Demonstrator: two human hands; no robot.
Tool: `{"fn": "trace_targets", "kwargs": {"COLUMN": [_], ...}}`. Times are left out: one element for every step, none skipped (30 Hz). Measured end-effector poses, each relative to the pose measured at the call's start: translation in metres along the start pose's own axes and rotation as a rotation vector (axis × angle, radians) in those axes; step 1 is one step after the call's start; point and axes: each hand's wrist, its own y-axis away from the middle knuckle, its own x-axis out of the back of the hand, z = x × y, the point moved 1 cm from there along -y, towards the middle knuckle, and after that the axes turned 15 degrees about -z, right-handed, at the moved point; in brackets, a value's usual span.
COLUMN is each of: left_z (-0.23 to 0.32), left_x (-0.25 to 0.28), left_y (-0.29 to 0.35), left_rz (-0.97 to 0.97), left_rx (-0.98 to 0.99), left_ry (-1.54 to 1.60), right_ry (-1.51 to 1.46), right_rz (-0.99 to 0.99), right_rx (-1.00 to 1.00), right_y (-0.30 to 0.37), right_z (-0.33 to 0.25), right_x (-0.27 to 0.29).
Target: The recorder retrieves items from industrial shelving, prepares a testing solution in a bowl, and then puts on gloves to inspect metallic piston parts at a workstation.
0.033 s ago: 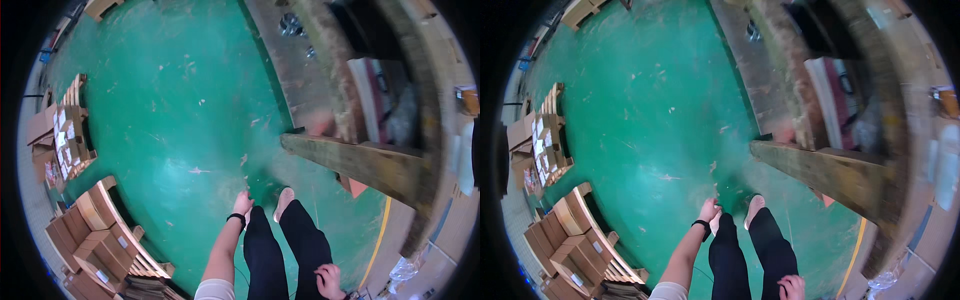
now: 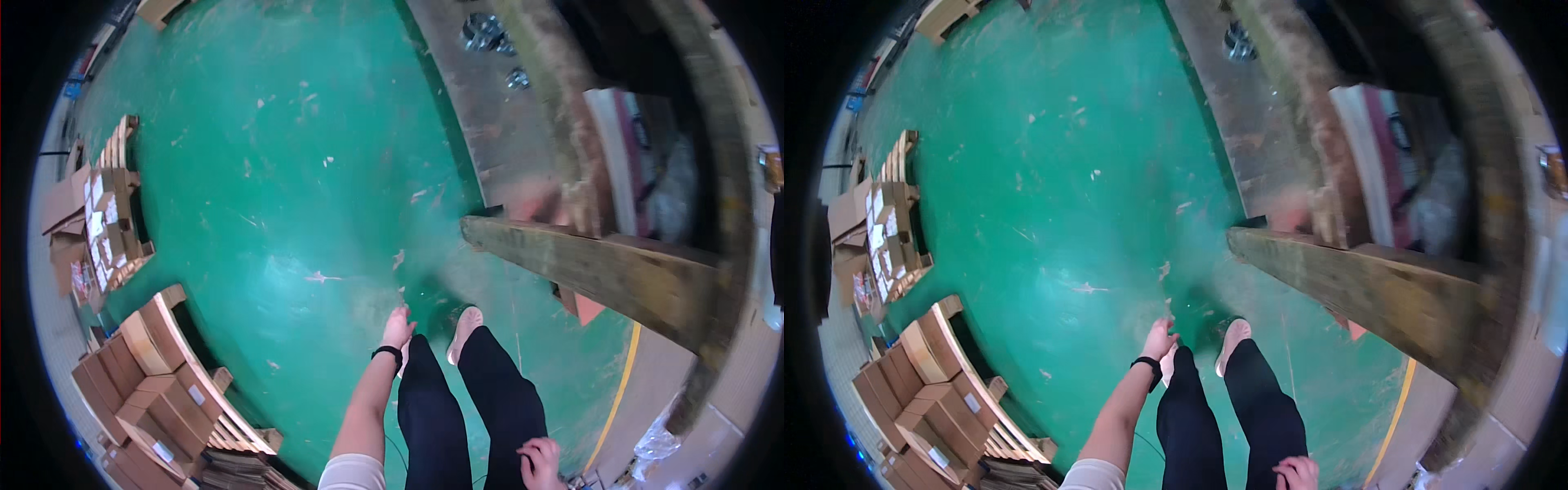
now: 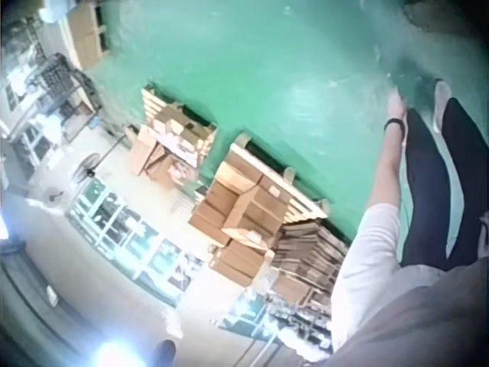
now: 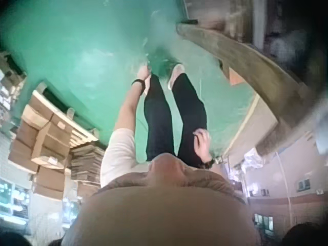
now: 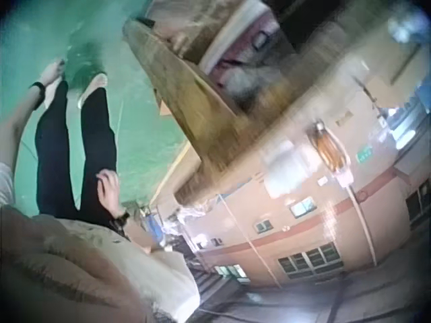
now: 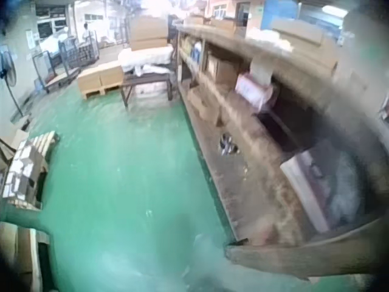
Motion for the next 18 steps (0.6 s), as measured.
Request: {"fn": "trace_targets", "kwargs": {"left_z": [-0.002,-0.005,-0.011,-0.019,-0.025,-0.027,-0.029,-0.030,-0.031,-0.031,-0.032,-0.033,-0.034,-0.033,-0.036,-0.038,-0.039,-0.039], "left_x": [-0.016,-0.029,-0.037,-0.045,-0.051,-0.059,-0.064,-0.068,-0.073,-0.076,-0.077,-0.079,-0.081,-0.083,-0.084,-0.085,-0.086,-0.087], "left_y": [-0.021,-0.039,-0.053,-0.063,-0.072,-0.079,-0.086,-0.093,-0.099,-0.104,-0.109,-0.113,-0.116,-0.119,-0.121,-0.123,-0.125,-0.127], "left_rz": [0.024,0.051,0.027,0.022,0.084,0.141,0.136,0.144,0.149,0.143,0.141,0.139,0.136,0.146,0.156,0.155,0.156,0.157], "left_rx": [-0.035,-0.069,-0.099,-0.090,-0.111,-0.138,-0.134,-0.121,-0.109,-0.108,-0.105,-0.102,-0.103,-0.107,-0.107,-0.108,-0.094,-0.083], "left_ry": [0.019,0.034,0.026,0.030,-0.010,-0.043,-0.036,-0.038,-0.037,-0.030,-0.042,-0.055,-0.051,-0.073,-0.099,-0.099,-0.104,-0.106], "right_ry": [-0.029,-0.059,-0.025,0.005,0.006,0.009,0.048,0.087,0.075,0.078,0.084,0.089,0.092,0.106,0.118,0.117,0.119,0.123], "right_rz": [-0.037,-0.071,-0.055,-0.041,-0.052,-0.062,-0.033,-0.002,-0.009,-0.014,-0.012,-0.008,-0.009,-0.008,-0.008,-0.008,-0.007,-0.005], "right_rx": [-0.056,-0.110,-0.114,-0.116,-0.123,-0.130,-0.144,-0.156,-0.168,-0.174,-0.189,-0.202,-0.206,-0.209,-0.210,-0.211,-0.215,-0.220], "right_y": [0.001,0.000,-0.005,-0.009,-0.014,-0.015,-0.015,-0.017,-0.020,-0.022,-0.023,-0.023,-0.025,-0.026,-0.027,-0.028,-0.028,-0.029], "right_z": [0.003,0.005,0.007,0.007,0.009,0.011,0.013,0.014,0.013,0.014,0.016,0.017,0.017,0.017,0.016,0.016,0.015,0.015], "right_x": [0.003,0.004,0.004,0.004,0.003,0.000,-0.004,-0.006,-0.004,-0.004,-0.005,-0.005,-0.004,-0.004,-0.003,-0.003,-0.003,-0.003]}}
